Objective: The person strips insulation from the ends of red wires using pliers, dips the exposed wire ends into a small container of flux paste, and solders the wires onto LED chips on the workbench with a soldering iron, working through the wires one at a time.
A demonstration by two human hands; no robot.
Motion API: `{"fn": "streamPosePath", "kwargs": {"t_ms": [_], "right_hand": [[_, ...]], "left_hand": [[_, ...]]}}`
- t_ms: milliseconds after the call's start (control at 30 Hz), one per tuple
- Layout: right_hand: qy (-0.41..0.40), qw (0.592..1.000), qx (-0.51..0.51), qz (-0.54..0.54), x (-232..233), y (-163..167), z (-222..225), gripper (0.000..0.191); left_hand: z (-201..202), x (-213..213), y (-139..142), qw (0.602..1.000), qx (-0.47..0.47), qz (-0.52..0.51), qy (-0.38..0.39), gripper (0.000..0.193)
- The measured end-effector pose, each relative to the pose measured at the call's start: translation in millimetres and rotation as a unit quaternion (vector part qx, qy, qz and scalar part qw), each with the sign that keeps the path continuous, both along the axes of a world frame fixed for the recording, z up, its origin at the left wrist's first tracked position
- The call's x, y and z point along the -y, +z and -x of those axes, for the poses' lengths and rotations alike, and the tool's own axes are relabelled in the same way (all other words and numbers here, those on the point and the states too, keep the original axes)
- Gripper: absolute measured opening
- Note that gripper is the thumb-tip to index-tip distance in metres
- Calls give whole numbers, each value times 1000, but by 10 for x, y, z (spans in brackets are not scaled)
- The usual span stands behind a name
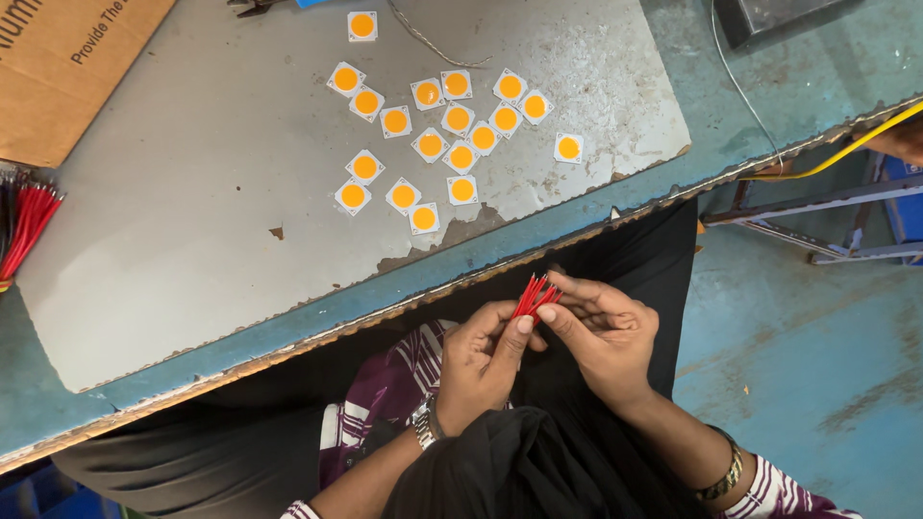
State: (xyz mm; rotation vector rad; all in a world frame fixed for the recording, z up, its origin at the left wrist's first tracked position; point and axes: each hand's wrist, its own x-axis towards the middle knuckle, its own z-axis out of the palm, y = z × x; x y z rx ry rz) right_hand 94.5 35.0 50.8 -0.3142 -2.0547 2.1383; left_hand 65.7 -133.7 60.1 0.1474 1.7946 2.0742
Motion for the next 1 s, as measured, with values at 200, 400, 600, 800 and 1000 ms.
{"fn": "streamPosePath", "kwargs": {"t_ms": [200, 400, 600, 800, 1000], "right_hand": [[-12, 997, 47, 64, 220, 285, 65, 39], [-20, 995, 47, 88, 388, 569, 76, 44], [-12, 995, 72, 61, 1170, 1023, 120, 47], [24, 997, 54, 50, 1813, 1296, 103, 47], [58, 998, 4, 2, 2770, 1568, 11, 43]], "left_hand": [[18, 239, 253, 1000, -11, 16, -3, 25], [22, 457, 452, 1000, 3, 10, -16, 26], [23, 1205, 792, 999, -18, 21, -17, 25], [19, 1803, 1031, 999, -18, 23, -13, 23], [-27, 2753, 1382, 999, -24, 17, -19, 21]]}}
